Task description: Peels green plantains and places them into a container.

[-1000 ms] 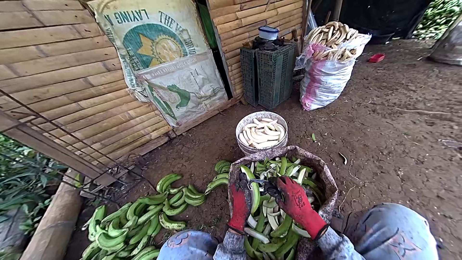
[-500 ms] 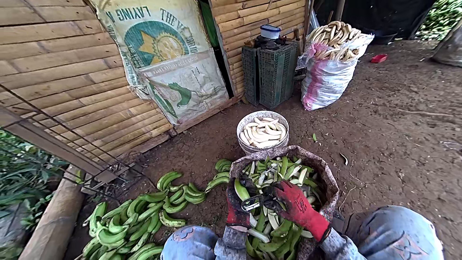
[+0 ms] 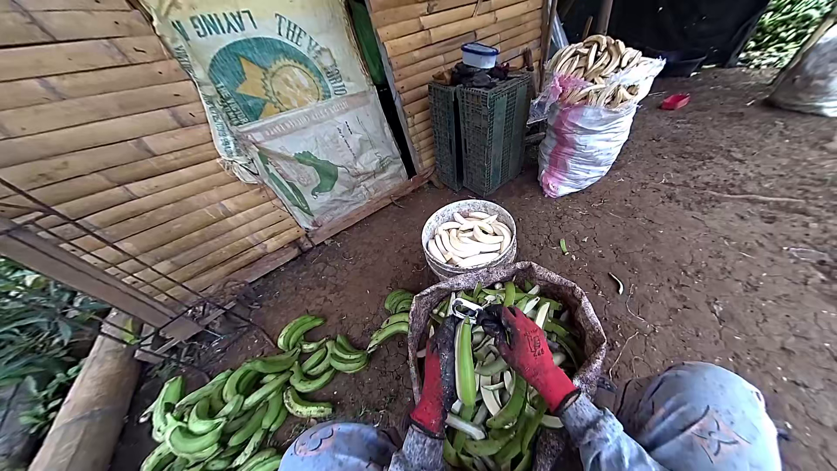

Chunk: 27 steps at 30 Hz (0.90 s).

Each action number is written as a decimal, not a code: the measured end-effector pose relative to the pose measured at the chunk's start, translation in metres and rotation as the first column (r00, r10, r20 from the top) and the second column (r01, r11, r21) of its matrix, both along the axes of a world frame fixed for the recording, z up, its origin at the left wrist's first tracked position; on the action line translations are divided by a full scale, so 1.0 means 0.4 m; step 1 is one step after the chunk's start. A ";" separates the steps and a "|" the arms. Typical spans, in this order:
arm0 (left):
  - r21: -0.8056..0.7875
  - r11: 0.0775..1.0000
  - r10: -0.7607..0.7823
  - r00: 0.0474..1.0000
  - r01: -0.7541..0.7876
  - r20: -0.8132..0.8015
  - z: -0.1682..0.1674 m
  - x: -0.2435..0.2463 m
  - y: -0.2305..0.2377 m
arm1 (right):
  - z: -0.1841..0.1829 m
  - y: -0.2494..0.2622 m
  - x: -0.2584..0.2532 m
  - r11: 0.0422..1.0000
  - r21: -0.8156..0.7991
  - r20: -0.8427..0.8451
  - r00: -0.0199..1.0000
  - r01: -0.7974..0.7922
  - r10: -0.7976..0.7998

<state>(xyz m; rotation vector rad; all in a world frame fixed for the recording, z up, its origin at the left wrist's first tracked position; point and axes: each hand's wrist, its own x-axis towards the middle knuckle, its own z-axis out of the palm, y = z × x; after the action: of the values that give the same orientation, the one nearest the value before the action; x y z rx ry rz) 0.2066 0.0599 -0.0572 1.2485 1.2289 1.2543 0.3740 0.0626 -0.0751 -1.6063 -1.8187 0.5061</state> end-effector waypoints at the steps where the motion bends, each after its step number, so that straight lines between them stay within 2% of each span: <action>1: -0.036 0.999 -0.021 0.999 0.023 0.051 0.001 0.001 -0.002 | 0.000 0.012 0.012 0.998 -0.049 -0.002 0.999 0.034 -0.034; 2: -0.093 0.994 -0.037 0.977 0.057 0.209 -0.008 -0.002 0.009 | -0.004 0.017 0.021 0.997 -0.052 -0.027 0.998 0.049 -0.051; 3: -0.158 0.980 -0.041 0.897 0.122 0.441 -0.021 -0.011 0.026 | -0.014 0.015 0.029 0.999 0.007 -0.074 0.996 0.045 -0.044; 4: -0.176 0.965 -0.035 0.765 0.193 0.643 -0.030 -0.024 0.043 | -0.024 0.013 0.036 0.996 0.089 -0.127 0.992 0.005 0.007; 5: -0.143 0.959 -0.049 0.636 0.247 0.770 -0.037 -0.037 0.058 | -0.031 0.009 0.044 0.985 0.150 -0.165 0.980 -0.084 0.109; 6: -0.060 0.949 -0.120 0.529 0.311 0.840 -0.051 -0.054 0.070 | -0.034 0.002 0.051 0.960 0.184 -0.174 0.955 -0.210 0.242; 8: 0.008 0.904 -0.178 0.360 0.426 0.916 -0.061 -0.067 0.089 | -0.029 -0.010 0.053 0.868 0.236 -0.087 0.880 -0.437 0.467; 9: 0.013 0.892 -0.192 0.353 0.452 0.915 -0.063 -0.068 0.093 | -0.027 -0.015 0.049 0.835 0.260 -0.019 0.862 -0.485 0.506; 10: -0.009 0.912 -0.186 0.434 0.410 0.881 -0.061 -0.062 0.090 | -0.027 -0.019 0.045 0.827 0.285 0.048 0.869 -0.485 0.493; 12: -0.031 0.972 -0.137 0.672 0.232 0.728 -0.058 -0.047 0.081 | -0.026 -0.022 0.036 0.868 0.324 0.144 0.926 -0.377 0.349; 14: -0.040 0.988 -0.108 0.859 0.148 0.500 -0.035 -0.033 0.052 | -0.024 -0.011 0.029 0.935 0.311 0.125 0.982 -0.173 0.140; 15: -0.069 0.994 -0.059 0.942 0.087 0.331 -0.020 -0.023 0.038 | -0.019 -0.001 0.030 0.960 0.272 0.090 0.995 -0.063 0.040; 16: -0.074 0.997 0.001 0.991 0.009 0.135 -0.012 -0.023 0.032 | -0.010 0.008 0.035 0.975 0.222 0.057 0.998 0.027 -0.040; 17: -0.053 0.993 0.101 0.994 -0.104 -0.047 -0.011 -0.026 0.036 | -0.001 0.013 0.042 0.979 0.185 0.020 0.996 0.082 -0.087; 18: -0.035 0.982 0.177 0.975 -0.183 -0.135 -0.002 -0.035 0.036 | 0.007 0.012 0.047 0.982 0.161 -0.023 0.995 0.095 -0.093; 19: -0.019 0.966 0.255 0.963 -0.258 -0.091 -0.006 -0.042 0.044 | 0.008 0.006 0.048 0.985 0.158 -0.057 0.996 0.075 -0.066; 20: -0.019 0.950 0.312 0.948 -0.311 0.059 -0.018 -0.043 0.062 | 0.007 -0.002 0.040 0.986 0.167 -0.098 0.995 0.024 -0.008; 21: -0.035 0.964 0.262 0.924 -0.263 0.278 -0.018 -0.044 0.070 | 0.005 -0.011 0.023 0.984 0.171 -0.141 0.987 -0.050 0.074; 22: -0.044 0.981 0.187 0.861 -0.189 0.472 -0.021 -0.040 0.070 | 0.003 -0.022 -0.001 0.976 0.172 -0.159 0.975 -0.131 0.159; 23: -0.032 0.991 0.125 0.803 -0.132 0.582 -0.022 -0.030 0.064 | -0.001 -0.032 -0.030 0.965 0.173 -0.150 0.963 -0.196 0.223; 25: 0.001 0.994 0.086 0.806 -0.107 0.586 -0.024 -0.007 0.043 | -0.011 -0.038 -0.081 0.959 0.154 -0.145 0.954 -0.239 0.261; 27: 0.048 0.985 0.122 0.868 -0.165 0.482 -0.025 -0.007 0.043 | -0.009 -0.016 -0.105 0.972 0.081 -0.183 0.955 -0.222 0.233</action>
<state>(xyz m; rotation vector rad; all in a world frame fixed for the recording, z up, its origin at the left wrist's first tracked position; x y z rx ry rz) 0.2038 0.0772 -0.0671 0.8386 0.9198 1.6247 0.3320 0.0562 -0.0786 -1.2683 -1.8623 0.6792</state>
